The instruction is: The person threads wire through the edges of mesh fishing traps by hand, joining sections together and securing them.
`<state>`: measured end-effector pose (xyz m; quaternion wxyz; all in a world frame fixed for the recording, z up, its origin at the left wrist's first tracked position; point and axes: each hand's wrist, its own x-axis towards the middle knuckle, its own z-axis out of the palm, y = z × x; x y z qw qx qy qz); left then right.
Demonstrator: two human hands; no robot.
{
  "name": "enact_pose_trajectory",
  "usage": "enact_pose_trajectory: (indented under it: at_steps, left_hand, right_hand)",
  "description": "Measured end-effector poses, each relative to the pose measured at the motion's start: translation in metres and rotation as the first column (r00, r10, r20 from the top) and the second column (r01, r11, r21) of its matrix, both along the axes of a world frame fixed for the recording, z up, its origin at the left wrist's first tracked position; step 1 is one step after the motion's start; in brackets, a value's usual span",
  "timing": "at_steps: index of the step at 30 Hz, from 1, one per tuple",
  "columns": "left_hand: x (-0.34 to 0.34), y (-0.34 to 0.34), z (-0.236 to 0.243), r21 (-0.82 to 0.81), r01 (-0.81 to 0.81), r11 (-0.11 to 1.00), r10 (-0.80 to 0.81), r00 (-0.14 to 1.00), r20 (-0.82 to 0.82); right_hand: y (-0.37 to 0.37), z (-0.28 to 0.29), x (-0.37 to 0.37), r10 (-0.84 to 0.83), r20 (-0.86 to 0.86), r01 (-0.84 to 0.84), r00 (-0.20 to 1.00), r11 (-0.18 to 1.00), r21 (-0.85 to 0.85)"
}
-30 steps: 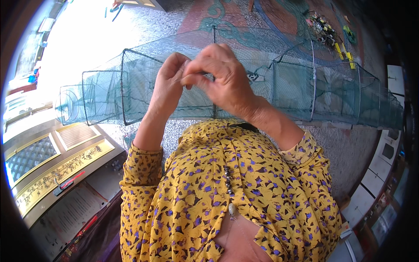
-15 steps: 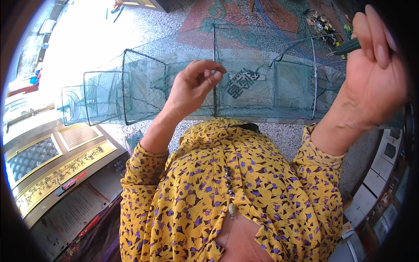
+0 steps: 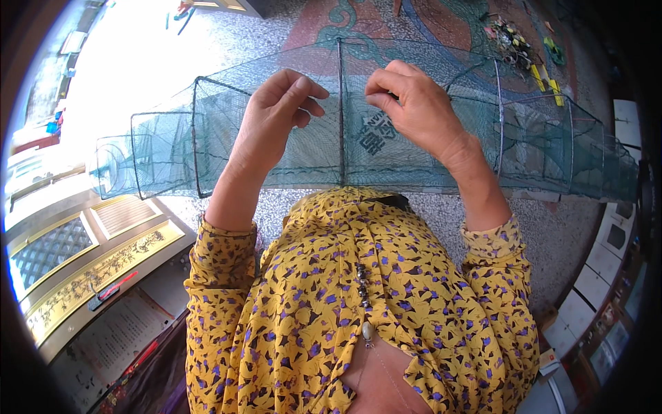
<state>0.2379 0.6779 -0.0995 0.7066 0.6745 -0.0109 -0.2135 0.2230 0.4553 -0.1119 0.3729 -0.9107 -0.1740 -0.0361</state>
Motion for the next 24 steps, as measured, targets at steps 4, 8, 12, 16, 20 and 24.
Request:
enact_pose_trajectory:
  at_steps: [4,8,12,16,20,24]
  left_hand:
    - [-0.004,-0.004,-0.002,0.062,0.048,0.997,-0.050,0.998,0.044]
    - [-0.007,-0.005,-0.008,0.192,0.038,0.981,-0.067,0.987,0.147]
    - [-0.008,-0.006,-0.004,0.240,-0.027,0.970,0.005,0.996,0.093]
    - [-0.004,0.005,-0.012,0.125,-0.081,0.989,0.086,0.996,-0.034]
    - [-0.008,0.002,-0.012,0.082,-0.074,0.994,0.074,0.997,-0.002]
    - [-0.010,-0.003,-0.013,0.186,-0.072,0.980,0.063,0.997,0.053]
  right_hand:
    - [0.002,-0.015,0.002,0.031,-0.054,-0.024,0.998,0.993,0.119]
    - [0.005,-0.017,0.000,0.038,-0.146,0.000,0.989,0.968,0.252]
    - [0.018,-0.015,-0.002,0.010,-0.173,0.060,0.985,0.917,0.394]
    - [0.040,-0.018,0.001,0.027,-0.026,-0.014,0.999,0.911,0.413]
    - [0.046,-0.023,0.000,-0.036,0.133,-0.003,0.991,0.960,0.279]
    - [0.057,-0.003,0.006,-0.032,0.299,-0.101,0.954,0.902,0.420]
